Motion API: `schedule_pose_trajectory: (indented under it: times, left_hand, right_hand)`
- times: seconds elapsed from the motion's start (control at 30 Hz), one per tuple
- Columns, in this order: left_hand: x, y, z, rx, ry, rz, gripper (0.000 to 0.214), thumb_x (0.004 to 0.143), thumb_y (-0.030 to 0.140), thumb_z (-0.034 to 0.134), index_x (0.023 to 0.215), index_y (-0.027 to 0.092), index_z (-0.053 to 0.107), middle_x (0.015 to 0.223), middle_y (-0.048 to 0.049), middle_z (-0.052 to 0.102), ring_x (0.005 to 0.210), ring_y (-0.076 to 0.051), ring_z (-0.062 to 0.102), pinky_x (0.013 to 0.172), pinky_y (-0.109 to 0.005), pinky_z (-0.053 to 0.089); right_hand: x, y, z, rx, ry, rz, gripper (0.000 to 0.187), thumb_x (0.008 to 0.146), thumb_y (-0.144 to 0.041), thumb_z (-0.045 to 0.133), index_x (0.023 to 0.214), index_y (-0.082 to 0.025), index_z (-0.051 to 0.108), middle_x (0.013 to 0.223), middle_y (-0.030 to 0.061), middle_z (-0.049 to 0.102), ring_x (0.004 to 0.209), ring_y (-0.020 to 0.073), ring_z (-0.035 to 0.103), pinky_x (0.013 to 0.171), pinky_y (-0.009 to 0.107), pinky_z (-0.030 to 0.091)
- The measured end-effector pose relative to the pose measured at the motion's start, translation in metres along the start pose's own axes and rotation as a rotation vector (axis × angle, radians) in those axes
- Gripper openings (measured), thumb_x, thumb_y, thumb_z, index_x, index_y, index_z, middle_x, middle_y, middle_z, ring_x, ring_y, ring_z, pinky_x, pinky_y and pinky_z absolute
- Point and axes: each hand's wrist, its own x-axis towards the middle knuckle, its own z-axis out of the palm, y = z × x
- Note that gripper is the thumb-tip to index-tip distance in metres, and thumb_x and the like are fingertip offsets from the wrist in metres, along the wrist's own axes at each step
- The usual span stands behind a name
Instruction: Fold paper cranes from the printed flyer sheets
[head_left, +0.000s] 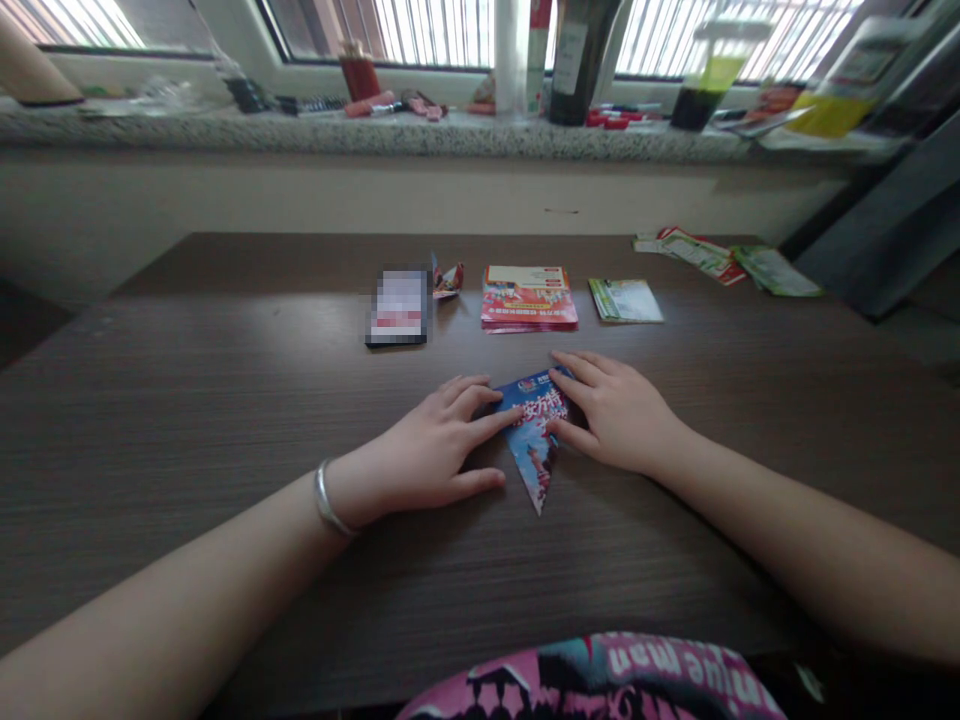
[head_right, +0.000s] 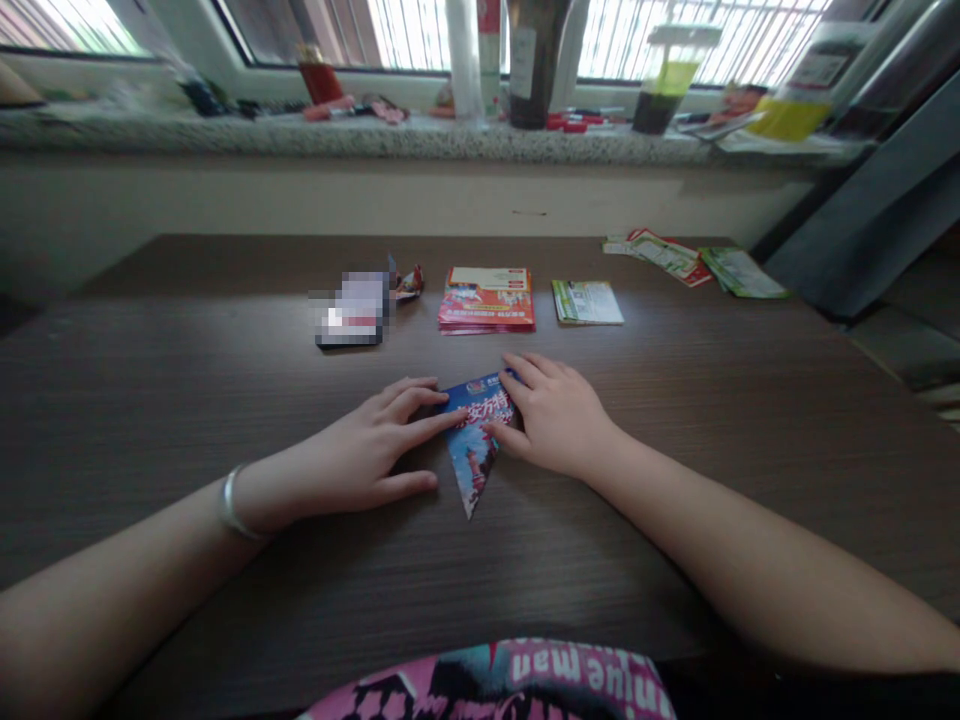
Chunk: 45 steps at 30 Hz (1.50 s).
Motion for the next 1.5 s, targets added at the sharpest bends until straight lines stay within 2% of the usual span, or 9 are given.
schedule_pose_trajectory:
  times: [0.1, 0.2, 0.37, 0.5, 0.63, 0.8, 1.2, 1.33, 1.5]
  left_hand:
    - [-0.002, 0.004, -0.003, 0.064, 0.012, 0.007, 0.069, 0.089, 0.057, 0.051, 0.148, 0.026, 0.034, 0.138, -0.013, 0.046, 0.131, -0.033, 0.041, 0.109, -0.047, 0.036]
    - [-0.005, 0.008, -0.005, 0.142, 0.023, -0.021, 0.064, 0.089, 0.054, 0.051, 0.145, 0.023, 0.041, 0.129, -0.0139, 0.051, 0.12, -0.032, 0.049, 0.104, -0.047, 0.041]
    - [-0.005, 0.014, -0.003, 0.214, 0.124, -0.078, 0.06, 0.092, 0.05, 0.048, 0.137, 0.01, 0.05, 0.125, -0.0183, 0.054, 0.127, -0.035, 0.042, 0.112, -0.049, 0.034]
    - [-0.004, 0.012, -0.002, 0.18, 0.179, -0.086, 0.048, 0.091, 0.044, 0.052, 0.128, 0.014, 0.057, 0.125, -0.0169, 0.056, 0.13, -0.035, 0.041, 0.11, -0.05, 0.038]
    - [-0.007, -0.004, 0.001, 0.13, 0.159, 0.001, 0.045, 0.092, 0.038, 0.052, 0.13, 0.015, 0.055, 0.148, -0.0126, 0.041, 0.144, -0.031, 0.024, 0.119, -0.047, 0.026]
    - [-0.012, -0.018, 0.006, 0.083, 0.043, -0.05, 0.073, 0.089, 0.058, 0.05, 0.148, 0.02, 0.034, 0.154, -0.0072, 0.035, 0.147, -0.029, 0.018, 0.119, -0.045, 0.025]
    - [-0.007, 0.0, -0.001, 0.059, 0.018, -0.117, 0.085, 0.074, 0.076, 0.056, 0.14, 0.022, 0.045, 0.14, -0.0138, 0.047, 0.128, -0.036, 0.046, 0.11, -0.05, 0.034]
    - [-0.004, 0.003, -0.003, 0.102, 0.066, -0.091, 0.071, 0.081, 0.068, 0.055, 0.131, 0.018, 0.053, 0.131, -0.015, 0.054, 0.12, -0.034, 0.051, 0.105, -0.05, 0.039]
    - [-0.001, 0.003, -0.005, 0.092, 0.079, 0.081, 0.033, 0.093, 0.044, 0.051, 0.106, 0.018, 0.065, 0.113, -0.0111, 0.065, 0.107, -0.027, 0.06, 0.097, -0.043, 0.047]
  right_hand:
    - [0.0, -0.004, -0.002, 0.026, 0.017, 0.057, 0.067, 0.089, -0.056, 0.048, 0.138, -0.011, 0.05, 0.149, 0.0191, 0.041, 0.13, 0.0376, 0.044, 0.102, 0.054, 0.042]
    - [0.0, -0.006, -0.006, 0.134, 0.078, -0.01, 0.058, 0.088, -0.051, 0.053, 0.135, -0.016, 0.053, 0.14, 0.0151, 0.051, 0.124, 0.0323, 0.05, 0.101, 0.05, 0.044]
    - [0.001, -0.01, -0.013, 0.267, 0.039, -0.255, 0.047, 0.089, -0.047, 0.055, 0.128, -0.022, 0.059, 0.125, 0.0079, 0.064, 0.114, 0.0257, 0.057, 0.097, 0.042, 0.047]
    - [0.0, -0.01, -0.01, 0.227, 0.01, -0.225, 0.044, 0.084, -0.049, 0.061, 0.12, -0.025, 0.066, 0.128, 0.0054, 0.064, 0.117, 0.0291, 0.056, 0.099, 0.047, 0.046]
    - [-0.003, -0.002, -0.003, 0.282, -0.006, -0.211, 0.039, 0.081, -0.038, 0.064, 0.118, -0.024, 0.067, 0.132, 0.0033, 0.062, 0.124, 0.0276, 0.053, 0.103, 0.047, 0.045]
    - [-0.001, 0.01, 0.007, 0.427, -0.039, -0.297, 0.03, 0.08, -0.026, 0.066, 0.11, -0.024, 0.068, 0.131, 0.0013, 0.063, 0.13, 0.0245, 0.049, 0.106, 0.045, 0.044]
    - [0.002, 0.005, 0.005, 0.421, -0.028, -0.332, 0.03, 0.083, -0.029, 0.065, 0.113, -0.024, 0.067, 0.13, 0.0031, 0.063, 0.127, 0.0246, 0.051, 0.104, 0.047, 0.043]
    - [0.003, 0.003, 0.002, 0.38, -0.031, -0.342, 0.032, 0.086, -0.031, 0.062, 0.117, -0.023, 0.066, 0.132, 0.0019, 0.062, 0.125, 0.0239, 0.052, 0.105, 0.044, 0.042]
    - [0.003, 0.003, 0.002, 0.352, -0.014, -0.356, 0.03, 0.088, -0.033, 0.061, 0.116, -0.023, 0.066, 0.131, 0.0028, 0.063, 0.123, 0.0232, 0.053, 0.105, 0.044, 0.042]
